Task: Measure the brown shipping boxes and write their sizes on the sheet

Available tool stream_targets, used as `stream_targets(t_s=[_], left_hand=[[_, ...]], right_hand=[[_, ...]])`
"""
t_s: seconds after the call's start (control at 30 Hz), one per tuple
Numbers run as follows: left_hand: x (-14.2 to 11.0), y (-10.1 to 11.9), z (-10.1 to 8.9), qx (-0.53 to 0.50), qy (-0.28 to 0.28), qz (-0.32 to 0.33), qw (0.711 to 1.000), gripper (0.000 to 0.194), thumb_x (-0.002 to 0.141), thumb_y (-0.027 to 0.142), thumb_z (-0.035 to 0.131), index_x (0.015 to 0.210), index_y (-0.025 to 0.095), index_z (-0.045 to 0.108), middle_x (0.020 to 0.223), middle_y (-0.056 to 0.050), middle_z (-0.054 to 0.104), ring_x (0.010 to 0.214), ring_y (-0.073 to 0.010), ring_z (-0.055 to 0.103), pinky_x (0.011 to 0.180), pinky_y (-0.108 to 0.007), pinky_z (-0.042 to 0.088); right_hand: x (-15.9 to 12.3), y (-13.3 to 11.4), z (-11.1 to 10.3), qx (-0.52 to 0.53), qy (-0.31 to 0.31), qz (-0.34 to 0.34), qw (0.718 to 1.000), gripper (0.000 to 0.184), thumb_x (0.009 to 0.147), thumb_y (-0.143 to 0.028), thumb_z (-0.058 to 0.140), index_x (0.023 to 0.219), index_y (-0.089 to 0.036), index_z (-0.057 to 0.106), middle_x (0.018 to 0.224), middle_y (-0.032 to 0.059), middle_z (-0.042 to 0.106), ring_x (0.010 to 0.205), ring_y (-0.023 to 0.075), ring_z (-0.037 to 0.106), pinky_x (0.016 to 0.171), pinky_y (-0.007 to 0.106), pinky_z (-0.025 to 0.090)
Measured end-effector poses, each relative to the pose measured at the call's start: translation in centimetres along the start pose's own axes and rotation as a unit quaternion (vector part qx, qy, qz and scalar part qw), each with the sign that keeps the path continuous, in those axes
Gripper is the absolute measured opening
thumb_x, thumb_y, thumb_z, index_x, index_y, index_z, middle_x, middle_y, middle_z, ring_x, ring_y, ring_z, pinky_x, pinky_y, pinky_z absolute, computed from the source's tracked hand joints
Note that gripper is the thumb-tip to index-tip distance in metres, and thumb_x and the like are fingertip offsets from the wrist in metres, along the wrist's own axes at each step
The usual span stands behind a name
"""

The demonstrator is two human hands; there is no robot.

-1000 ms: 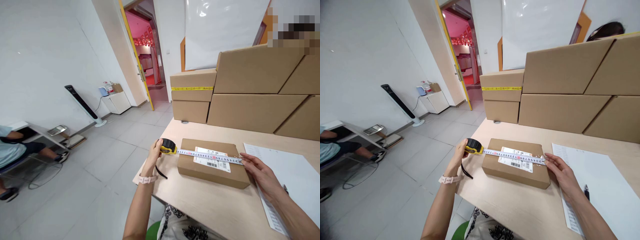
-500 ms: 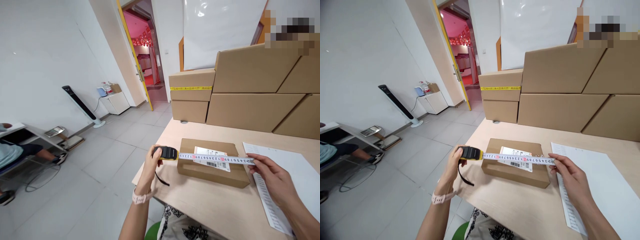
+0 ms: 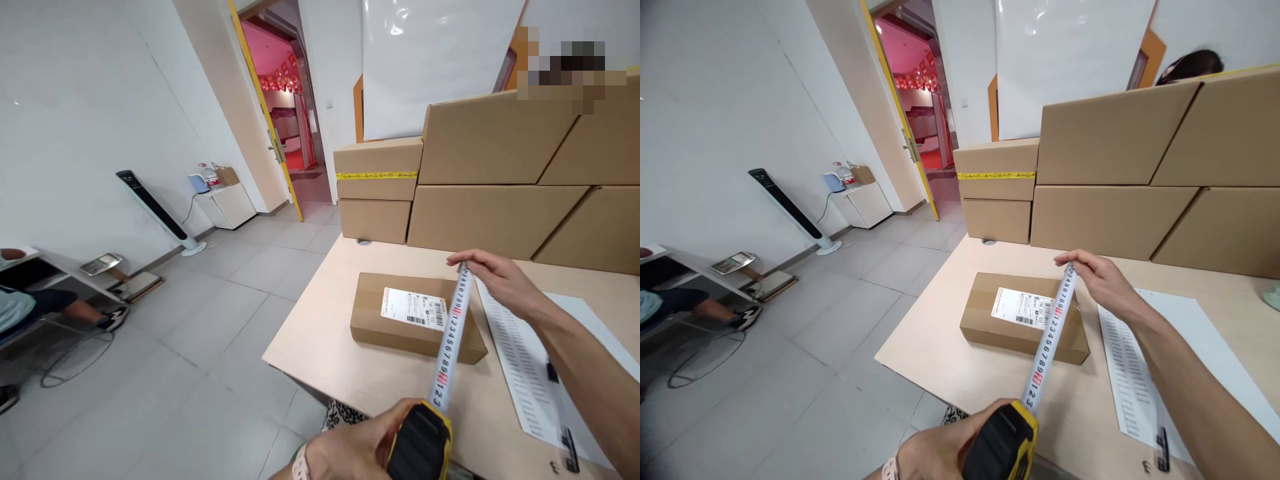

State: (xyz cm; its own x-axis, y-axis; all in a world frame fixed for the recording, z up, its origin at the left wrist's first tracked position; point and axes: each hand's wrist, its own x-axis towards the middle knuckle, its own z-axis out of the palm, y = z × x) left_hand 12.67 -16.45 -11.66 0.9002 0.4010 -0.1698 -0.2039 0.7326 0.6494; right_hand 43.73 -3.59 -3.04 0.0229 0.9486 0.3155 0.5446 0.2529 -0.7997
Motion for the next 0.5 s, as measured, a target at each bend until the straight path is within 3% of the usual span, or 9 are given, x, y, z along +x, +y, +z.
stream_targets(t_s=[0.17,0.23,0.37,0.43,0.5], left_hand=[[0.3,0.6,2.7,0.025,0.075,0.040,0.996,0.081,0.052,0.023,0.092,0.124,0.023,0.055,0.097,-0.006,0.063,0.090,-0.0243,0.063,0.083,-0.037,0.045],[0.5,0.6,3.1,0.047,0.104,0.033,0.993,0.087,0.051,0.021,0.093,0.127,0.024,0.051,0.097,-0.005,0.063,0.089,-0.0229,0.064,0.083,-0.036,0.044],[1.8,-1.8,0.9,0.041,0.100,0.050,0.993,0.127,0.032,0.017,0.098,0.142,0.029,0.034,0.101,-0.004,0.064,0.089,-0.0218,0.064,0.084,-0.035,0.043],[2.6,-3.4,-0.7,0.036,0.084,0.083,0.992,0.129,0.028,0.021,0.099,0.140,0.031,0.035,0.106,-0.005,0.063,0.095,-0.0251,0.064,0.089,-0.039,0.042],[3.0,-4.4,-1.7,0.033,0.071,0.094,0.993,0.123,0.033,0.026,0.098,0.139,0.031,0.037,0.112,-0.007,0.062,0.103,-0.0289,0.063,0.093,-0.044,0.040]], right_hand=[[3.6,2.7,4.4,0.066,-0.067,0.039,0.995,0.026,0.085,-0.040,0.056,0.097,-0.021,0.069,0.102,0.0086,0.073,0.098,0.0243,0.065,0.092,0.042,0.048],[4.5,3.1,5.8,0.085,-0.102,0.050,0.990,0.024,0.084,-0.037,0.058,0.097,-0.020,0.068,0.101,0.0089,0.074,0.095,0.0231,0.066,0.088,0.040,0.050],[5.2,3.1,7.7,0.107,-0.144,0.055,0.982,0.020,0.080,-0.033,0.062,0.093,-0.019,0.069,0.096,0.0093,0.076,0.090,0.0216,0.069,0.080,0.035,0.053],[5.3,3.1,8.1,0.109,-0.152,0.057,0.981,0.018,0.077,-0.031,0.066,0.089,-0.019,0.071,0.094,0.0089,0.076,0.090,0.0215,0.069,0.082,0.035,0.053],[5.3,3.1,8.2,0.106,-0.152,0.061,0.981,0.018,0.073,-0.030,0.070,0.086,-0.019,0.072,0.092,0.0081,0.077,0.089,0.0213,0.069,0.083,0.034,0.052]])
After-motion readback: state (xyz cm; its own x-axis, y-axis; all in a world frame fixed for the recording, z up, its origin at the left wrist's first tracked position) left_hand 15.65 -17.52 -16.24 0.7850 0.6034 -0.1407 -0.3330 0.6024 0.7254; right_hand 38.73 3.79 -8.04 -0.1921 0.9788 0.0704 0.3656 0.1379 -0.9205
